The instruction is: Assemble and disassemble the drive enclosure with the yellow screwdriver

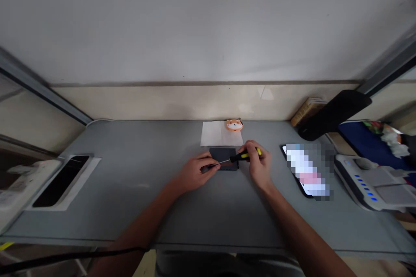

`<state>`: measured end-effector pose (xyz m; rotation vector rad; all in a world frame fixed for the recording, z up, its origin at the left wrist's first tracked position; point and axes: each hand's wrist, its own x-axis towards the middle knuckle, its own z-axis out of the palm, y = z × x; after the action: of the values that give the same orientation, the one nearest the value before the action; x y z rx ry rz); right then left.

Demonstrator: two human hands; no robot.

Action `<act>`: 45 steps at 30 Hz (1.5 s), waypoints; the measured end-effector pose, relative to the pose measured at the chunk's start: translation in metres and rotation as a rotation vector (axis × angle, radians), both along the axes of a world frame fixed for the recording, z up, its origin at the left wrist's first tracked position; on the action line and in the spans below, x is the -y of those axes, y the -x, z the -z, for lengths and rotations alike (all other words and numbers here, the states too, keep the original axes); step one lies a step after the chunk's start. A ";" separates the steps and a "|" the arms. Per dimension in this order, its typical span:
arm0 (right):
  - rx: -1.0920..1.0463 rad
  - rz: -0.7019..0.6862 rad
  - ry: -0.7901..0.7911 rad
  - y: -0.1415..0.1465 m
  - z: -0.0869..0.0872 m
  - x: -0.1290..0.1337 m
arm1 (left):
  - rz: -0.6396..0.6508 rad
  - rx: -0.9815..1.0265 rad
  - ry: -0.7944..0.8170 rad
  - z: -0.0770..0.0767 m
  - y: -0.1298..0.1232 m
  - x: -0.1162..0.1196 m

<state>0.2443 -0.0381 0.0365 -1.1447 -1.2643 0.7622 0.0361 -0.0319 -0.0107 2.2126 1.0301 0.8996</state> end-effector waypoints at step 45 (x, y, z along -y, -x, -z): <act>-0.414 0.452 0.261 -0.027 0.015 -0.030 | -0.231 -0.624 0.157 -0.044 -0.009 -0.092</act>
<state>0.2711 -0.0078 0.0218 -1.3364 -0.5427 0.7805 0.0455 0.0596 0.0335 2.3154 1.5991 0.1822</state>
